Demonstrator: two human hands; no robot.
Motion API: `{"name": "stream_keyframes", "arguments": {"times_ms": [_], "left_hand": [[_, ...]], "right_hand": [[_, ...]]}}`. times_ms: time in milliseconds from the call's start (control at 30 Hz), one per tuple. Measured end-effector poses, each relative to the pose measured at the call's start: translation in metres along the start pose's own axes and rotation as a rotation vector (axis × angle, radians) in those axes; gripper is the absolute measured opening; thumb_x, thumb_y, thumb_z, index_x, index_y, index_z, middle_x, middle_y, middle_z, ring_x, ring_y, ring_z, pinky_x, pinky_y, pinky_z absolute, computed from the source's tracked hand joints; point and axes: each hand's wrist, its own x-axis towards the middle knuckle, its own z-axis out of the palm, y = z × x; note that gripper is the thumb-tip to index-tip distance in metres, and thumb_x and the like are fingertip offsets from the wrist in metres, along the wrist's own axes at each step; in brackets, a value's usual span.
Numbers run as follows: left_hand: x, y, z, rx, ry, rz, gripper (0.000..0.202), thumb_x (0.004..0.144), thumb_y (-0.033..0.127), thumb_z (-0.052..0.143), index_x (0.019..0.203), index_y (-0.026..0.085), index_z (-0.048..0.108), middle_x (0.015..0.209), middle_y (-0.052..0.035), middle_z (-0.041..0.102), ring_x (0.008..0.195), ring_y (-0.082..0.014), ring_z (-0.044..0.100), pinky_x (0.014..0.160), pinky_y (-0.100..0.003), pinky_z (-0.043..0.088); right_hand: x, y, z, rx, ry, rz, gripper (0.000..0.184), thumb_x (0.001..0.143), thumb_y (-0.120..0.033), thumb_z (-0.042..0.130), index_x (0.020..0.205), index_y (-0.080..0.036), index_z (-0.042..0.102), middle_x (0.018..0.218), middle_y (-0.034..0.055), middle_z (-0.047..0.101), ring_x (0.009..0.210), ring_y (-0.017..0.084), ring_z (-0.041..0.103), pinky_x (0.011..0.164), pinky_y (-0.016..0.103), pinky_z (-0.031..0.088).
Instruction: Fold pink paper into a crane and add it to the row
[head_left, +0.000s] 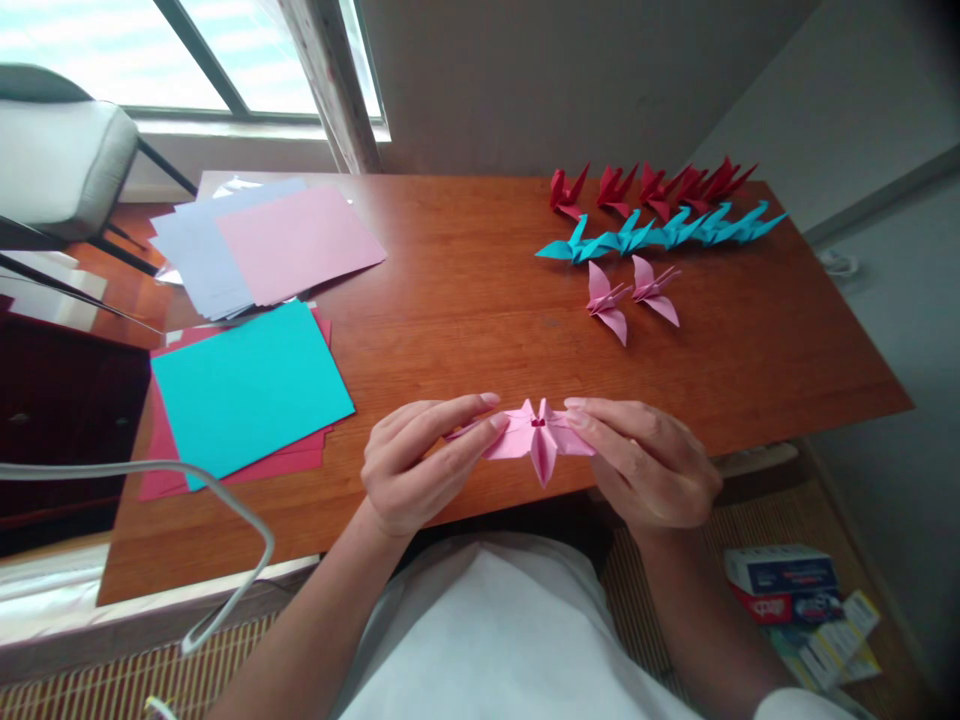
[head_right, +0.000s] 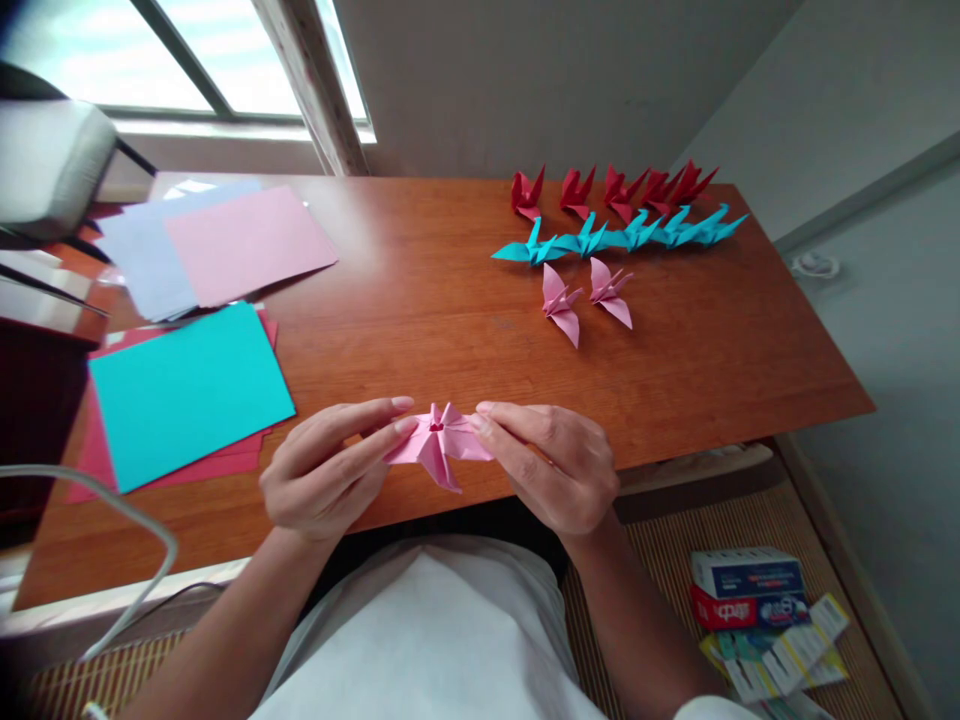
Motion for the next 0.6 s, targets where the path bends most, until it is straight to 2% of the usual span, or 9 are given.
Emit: {"name": "stream_keyframes", "arguments": {"times_ms": [333, 600], "left_hand": [[0.0009, 0.0006, 0.0006, 0.001, 0.004, 0.004, 0.021, 0.087, 0.011, 0.074, 0.104, 0.021, 0.075, 0.107, -0.0081, 0.079, 0.084, -0.0161, 0.077, 0.070, -0.024, 0.060], [0.0016, 0.0008, 0.0023, -0.004, 0.029, 0.031, 0.020, 0.085, 0.008, 0.076, 0.102, 0.016, 0.075, 0.104, -0.0102, 0.079, 0.084, -0.0166, 0.077, 0.070, -0.025, 0.061]], "right_hand": [[-0.0029, 0.0016, 0.0009, 0.015, 0.004, -0.020, 0.038, 0.087, -0.005, 0.070, 0.121, -0.023, 0.072, 0.107, 0.0057, 0.081, 0.096, 0.019, 0.078, 0.082, 0.029, 0.063], [-0.0012, 0.0008, 0.0017, 0.007, 0.022, -0.037, 0.028, 0.089, -0.003, 0.068, 0.112, -0.018, 0.073, 0.104, 0.0073, 0.081, 0.096, 0.017, 0.077, 0.083, 0.028, 0.063]]}}
